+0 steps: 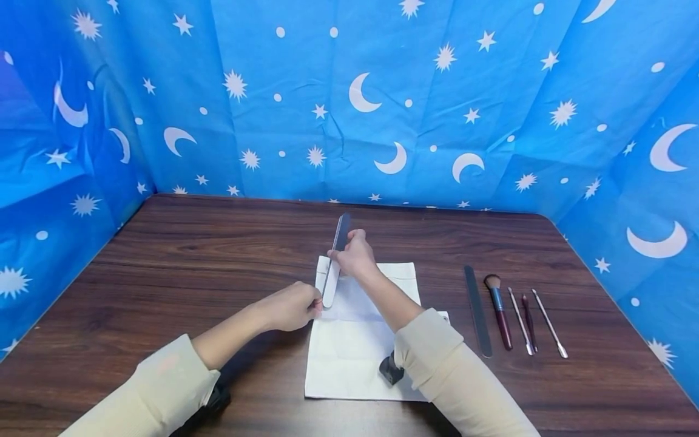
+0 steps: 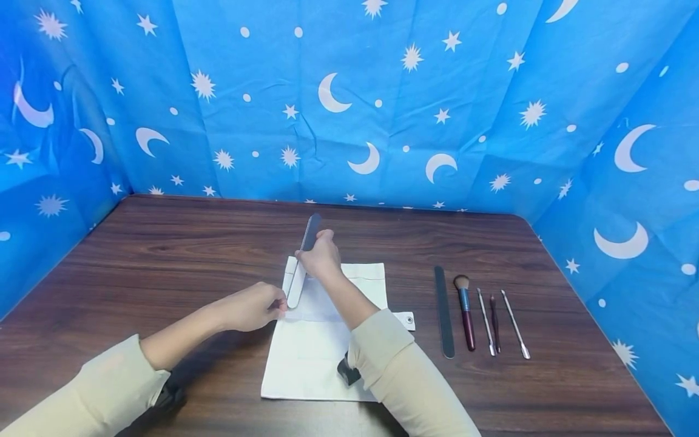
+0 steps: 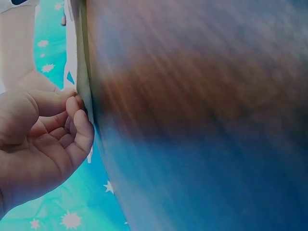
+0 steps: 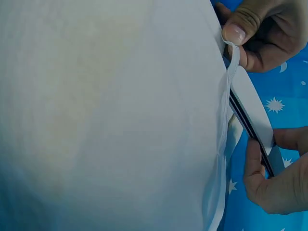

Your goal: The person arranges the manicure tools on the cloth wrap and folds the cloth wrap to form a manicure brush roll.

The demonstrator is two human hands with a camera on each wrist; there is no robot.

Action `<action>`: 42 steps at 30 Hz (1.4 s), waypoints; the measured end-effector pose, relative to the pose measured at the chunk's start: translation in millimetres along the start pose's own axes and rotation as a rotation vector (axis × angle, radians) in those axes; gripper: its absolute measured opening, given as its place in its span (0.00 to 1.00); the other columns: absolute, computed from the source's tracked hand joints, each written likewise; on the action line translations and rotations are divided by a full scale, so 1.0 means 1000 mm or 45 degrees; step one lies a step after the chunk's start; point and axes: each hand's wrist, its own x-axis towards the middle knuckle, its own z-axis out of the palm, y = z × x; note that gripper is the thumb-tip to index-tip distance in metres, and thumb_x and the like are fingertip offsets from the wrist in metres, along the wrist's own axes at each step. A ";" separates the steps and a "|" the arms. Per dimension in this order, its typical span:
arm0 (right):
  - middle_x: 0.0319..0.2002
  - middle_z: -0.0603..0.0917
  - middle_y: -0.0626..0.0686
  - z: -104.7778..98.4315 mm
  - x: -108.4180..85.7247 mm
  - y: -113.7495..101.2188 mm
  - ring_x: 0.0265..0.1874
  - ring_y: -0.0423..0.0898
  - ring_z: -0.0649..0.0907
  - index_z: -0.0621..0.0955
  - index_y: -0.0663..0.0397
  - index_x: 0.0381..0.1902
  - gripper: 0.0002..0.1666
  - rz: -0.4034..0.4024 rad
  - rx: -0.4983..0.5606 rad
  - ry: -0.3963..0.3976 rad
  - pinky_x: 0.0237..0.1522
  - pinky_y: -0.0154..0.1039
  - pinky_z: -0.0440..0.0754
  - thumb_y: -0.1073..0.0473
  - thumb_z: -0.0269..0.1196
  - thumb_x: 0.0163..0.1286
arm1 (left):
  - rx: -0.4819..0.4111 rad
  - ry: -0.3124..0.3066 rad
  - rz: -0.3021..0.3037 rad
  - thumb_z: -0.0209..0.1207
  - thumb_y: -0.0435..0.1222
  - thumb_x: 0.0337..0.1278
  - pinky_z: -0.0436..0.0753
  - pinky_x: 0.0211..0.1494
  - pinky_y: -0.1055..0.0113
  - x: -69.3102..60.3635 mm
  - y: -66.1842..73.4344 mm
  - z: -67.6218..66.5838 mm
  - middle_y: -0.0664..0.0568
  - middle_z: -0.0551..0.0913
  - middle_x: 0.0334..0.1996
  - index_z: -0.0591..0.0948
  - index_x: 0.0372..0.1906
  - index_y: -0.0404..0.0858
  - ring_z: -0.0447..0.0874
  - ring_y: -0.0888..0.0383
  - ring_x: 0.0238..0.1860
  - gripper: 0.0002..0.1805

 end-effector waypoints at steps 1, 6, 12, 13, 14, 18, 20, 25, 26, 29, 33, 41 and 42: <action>0.40 0.71 0.58 0.001 -0.001 0.000 0.37 0.52 0.77 0.62 0.58 0.56 0.33 0.016 0.004 -0.019 0.27 0.38 0.80 0.63 0.66 0.58 | -0.006 0.005 -0.006 0.55 0.25 0.56 0.70 0.27 0.70 0.001 0.000 0.000 0.56 0.73 0.20 0.77 0.26 0.35 0.67 0.63 0.20 0.06; 0.45 0.73 0.62 0.003 -0.008 0.002 0.40 0.54 0.78 0.61 0.59 0.58 0.35 0.075 -0.039 -0.110 0.25 0.38 0.81 0.66 0.66 0.57 | -0.034 0.042 -0.036 0.56 0.27 0.57 0.67 0.23 0.72 0.003 -0.001 0.000 0.56 0.71 0.18 0.77 0.26 0.34 0.65 0.64 0.17 0.06; 0.52 0.72 0.66 0.004 -0.025 0.006 0.36 0.52 0.81 0.57 0.61 0.63 0.42 0.110 -0.118 -0.279 0.25 0.37 0.81 0.65 0.66 0.57 | -0.123 0.103 -0.128 0.55 0.27 0.58 0.63 0.19 0.74 0.002 0.001 -0.002 0.55 0.71 0.16 0.77 0.25 0.34 0.63 0.65 0.15 0.07; 0.52 0.72 0.66 0.004 -0.028 0.006 0.34 0.52 0.81 0.56 0.61 0.64 0.43 0.107 -0.124 -0.298 0.25 0.37 0.81 0.65 0.66 0.56 | -0.138 0.109 -0.145 0.55 0.27 0.58 0.63 0.19 0.74 0.002 0.001 -0.002 0.55 0.71 0.16 0.77 0.24 0.34 0.63 0.65 0.15 0.08; 0.52 0.73 0.66 0.004 -0.030 0.006 0.33 0.51 0.82 0.56 0.61 0.65 0.44 0.103 -0.125 -0.309 0.25 0.37 0.81 0.65 0.66 0.56 | -0.150 0.114 -0.157 0.55 0.27 0.58 0.62 0.18 0.74 0.002 0.001 -0.002 0.55 0.71 0.15 0.77 0.24 0.35 0.63 0.64 0.14 0.08; 0.46 0.75 0.65 0.003 -0.035 0.008 0.30 0.50 0.81 0.56 0.59 0.66 0.41 0.118 -0.061 -0.328 0.26 0.37 0.81 0.62 0.64 0.60 | -0.175 0.116 -0.179 0.55 0.27 0.58 0.62 0.18 0.74 0.003 0.002 -0.002 0.55 0.71 0.15 0.77 0.23 0.35 0.63 0.65 0.14 0.08; 0.41 0.76 0.63 0.001 -0.035 0.010 0.27 0.49 0.80 0.56 0.59 0.65 0.36 0.138 -0.013 -0.337 0.26 0.37 0.81 0.60 0.60 0.64 | -0.176 0.117 -0.176 0.55 0.27 0.58 0.62 0.18 0.74 0.003 0.002 -0.002 0.55 0.71 0.15 0.78 0.24 0.35 0.63 0.65 0.14 0.08; 0.30 0.75 0.58 -0.002 -0.034 0.014 0.22 0.46 0.78 0.66 0.65 0.52 0.19 0.164 0.021 -0.400 0.25 0.35 0.81 0.59 0.55 0.69 | -0.174 0.114 -0.187 0.54 0.26 0.56 0.63 0.18 0.73 0.003 0.003 0.000 0.55 0.71 0.14 0.78 0.24 0.34 0.64 0.64 0.14 0.08; 0.29 0.75 0.57 -0.002 -0.033 0.015 0.21 0.45 0.77 0.68 0.65 0.47 0.16 0.159 0.008 -0.414 0.25 0.35 0.80 0.60 0.56 0.68 | -0.168 0.115 -0.188 0.54 0.26 0.56 0.63 0.18 0.73 0.003 0.003 0.000 0.55 0.71 0.14 0.78 0.24 0.34 0.64 0.64 0.14 0.08; 0.24 0.74 0.55 -0.001 -0.033 0.017 0.19 0.43 0.76 0.70 0.61 0.31 0.10 0.154 -0.027 -0.440 0.26 0.34 0.80 0.61 0.58 0.65 | -0.157 0.121 -0.188 0.54 0.25 0.56 0.63 0.18 0.73 0.003 0.004 0.001 0.55 0.71 0.15 0.78 0.23 0.34 0.64 0.64 0.15 0.08; 0.19 0.74 0.53 -0.001 -0.032 0.019 0.16 0.43 0.77 0.68 0.57 0.20 0.16 0.121 -0.123 -0.451 0.25 0.34 0.80 0.61 0.61 0.62 | -0.145 0.128 -0.197 0.55 0.26 0.56 0.64 0.19 0.72 0.004 0.004 0.002 0.55 0.71 0.15 0.78 0.22 0.35 0.65 0.64 0.16 0.08; 0.15 0.77 0.50 -0.029 -0.041 0.021 0.14 0.40 0.75 0.77 0.57 0.22 0.16 -0.162 -0.584 -0.463 0.22 0.32 0.74 0.51 0.62 0.62 | -0.107 0.066 -0.187 0.57 0.27 0.54 0.63 0.19 0.73 0.003 0.001 -0.001 0.57 0.70 0.13 0.78 0.22 0.36 0.62 0.65 0.14 0.08; 0.15 0.77 0.49 -0.037 -0.044 0.021 0.14 0.40 0.74 0.79 0.58 0.24 0.16 -0.219 -0.667 -0.448 0.22 0.33 0.73 0.51 0.62 0.62 | -0.095 0.057 -0.176 0.57 0.27 0.53 0.63 0.19 0.72 0.004 0.001 -0.002 0.57 0.70 0.12 0.79 0.22 0.37 0.62 0.65 0.13 0.07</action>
